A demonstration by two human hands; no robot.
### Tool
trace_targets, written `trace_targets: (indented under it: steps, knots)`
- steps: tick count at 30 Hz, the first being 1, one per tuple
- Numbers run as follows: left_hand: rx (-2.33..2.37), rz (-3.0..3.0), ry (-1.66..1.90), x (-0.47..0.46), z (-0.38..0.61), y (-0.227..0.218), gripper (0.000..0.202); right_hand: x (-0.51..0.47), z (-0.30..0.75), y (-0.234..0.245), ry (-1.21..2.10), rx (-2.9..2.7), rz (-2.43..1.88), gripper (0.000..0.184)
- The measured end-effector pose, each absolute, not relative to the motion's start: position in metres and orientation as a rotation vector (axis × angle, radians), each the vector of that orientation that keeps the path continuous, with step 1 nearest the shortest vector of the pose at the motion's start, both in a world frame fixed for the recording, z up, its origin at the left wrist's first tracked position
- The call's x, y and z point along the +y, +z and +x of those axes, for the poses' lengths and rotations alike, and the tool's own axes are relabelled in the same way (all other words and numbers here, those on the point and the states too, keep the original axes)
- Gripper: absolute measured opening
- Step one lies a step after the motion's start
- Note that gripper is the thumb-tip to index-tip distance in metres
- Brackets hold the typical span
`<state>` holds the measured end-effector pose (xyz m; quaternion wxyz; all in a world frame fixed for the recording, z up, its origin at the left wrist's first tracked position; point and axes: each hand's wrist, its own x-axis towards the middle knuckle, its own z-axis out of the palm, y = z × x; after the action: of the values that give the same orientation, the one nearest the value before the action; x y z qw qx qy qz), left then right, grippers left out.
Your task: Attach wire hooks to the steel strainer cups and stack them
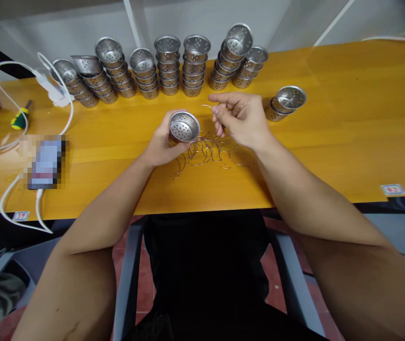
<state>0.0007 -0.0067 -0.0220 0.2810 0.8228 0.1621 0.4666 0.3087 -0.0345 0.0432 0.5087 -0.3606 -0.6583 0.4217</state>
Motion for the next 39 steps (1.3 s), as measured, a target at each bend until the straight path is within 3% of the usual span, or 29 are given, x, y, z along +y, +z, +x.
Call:
trace_targets:
  steps: [5,19,34,39]
  knots:
    - [0.372,2.221,1.243,-0.008,0.002,-0.021,0.094,-0.055,0.291,0.056,1.01,-1.665,-0.855,0.059]
    - [0.57,2.182,1.058,-0.032,0.005,-0.005,0.107,-0.07,0.286,0.062,0.874,-1.776,-1.061,0.041]
    - [0.555,2.176,1.065,-0.034,0.006,-0.004,0.106,-0.073,0.283,0.062,0.817,-1.785,-1.077,0.045]
    - [0.637,2.169,1.072,-0.036,0.01,-0.006,0.117,-0.072,0.277,0.056,0.816,-1.735,-1.07,0.041]
